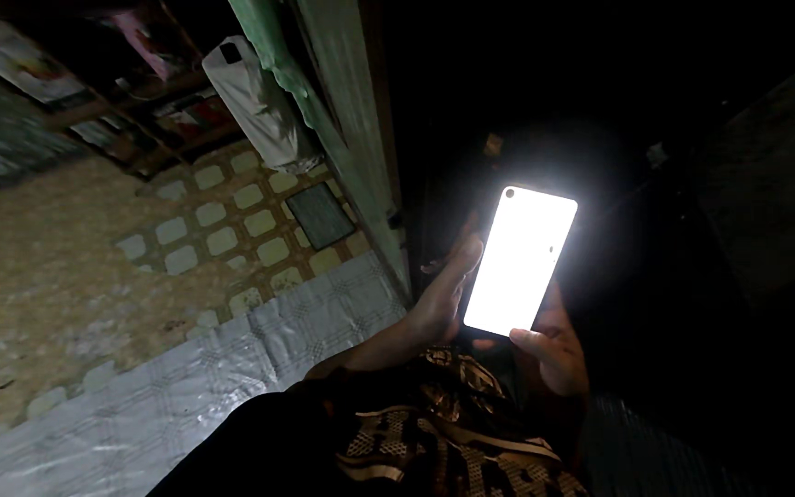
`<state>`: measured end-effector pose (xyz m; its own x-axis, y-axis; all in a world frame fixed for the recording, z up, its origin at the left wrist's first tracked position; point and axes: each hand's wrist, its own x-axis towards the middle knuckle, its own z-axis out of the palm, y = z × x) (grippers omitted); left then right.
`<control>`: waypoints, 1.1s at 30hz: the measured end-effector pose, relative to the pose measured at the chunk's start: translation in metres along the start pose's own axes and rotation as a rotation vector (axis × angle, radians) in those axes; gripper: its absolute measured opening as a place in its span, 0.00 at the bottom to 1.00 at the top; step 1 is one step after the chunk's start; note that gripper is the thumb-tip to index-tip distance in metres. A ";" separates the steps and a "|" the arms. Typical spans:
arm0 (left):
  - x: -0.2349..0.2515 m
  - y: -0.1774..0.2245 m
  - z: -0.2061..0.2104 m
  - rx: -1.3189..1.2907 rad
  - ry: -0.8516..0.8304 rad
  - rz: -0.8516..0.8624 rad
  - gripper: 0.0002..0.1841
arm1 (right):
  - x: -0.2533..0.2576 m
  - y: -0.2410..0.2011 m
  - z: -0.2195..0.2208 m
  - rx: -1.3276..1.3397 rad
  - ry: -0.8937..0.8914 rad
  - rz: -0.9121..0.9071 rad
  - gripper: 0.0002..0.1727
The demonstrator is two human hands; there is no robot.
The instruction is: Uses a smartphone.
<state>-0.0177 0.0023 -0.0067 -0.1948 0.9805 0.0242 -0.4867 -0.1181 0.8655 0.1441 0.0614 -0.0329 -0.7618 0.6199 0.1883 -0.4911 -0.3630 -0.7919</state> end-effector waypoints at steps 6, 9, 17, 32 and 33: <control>0.001 -0.002 0.002 -0.011 0.010 0.002 0.34 | -0.002 -0.002 -0.001 -0.012 0.016 0.006 0.45; 0.000 -0.003 0.003 -0.003 0.011 -0.012 0.34 | -0.003 -0.003 -0.001 -0.032 0.030 0.016 0.46; -0.002 -0.004 0.008 0.041 0.038 -0.033 0.36 | -0.009 -0.003 -0.004 -0.022 0.018 0.009 0.45; -0.009 -0.006 0.018 0.037 0.019 -0.051 0.38 | -0.018 -0.008 -0.005 0.005 0.014 0.008 0.47; -0.011 -0.006 0.019 0.039 0.036 -0.059 0.38 | -0.019 -0.008 -0.005 0.000 0.011 0.012 0.47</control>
<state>0.0033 -0.0047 -0.0023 -0.1980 0.9792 -0.0446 -0.4652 -0.0538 0.8836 0.1648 0.0556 -0.0326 -0.7627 0.6234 0.1721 -0.4818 -0.3703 -0.7942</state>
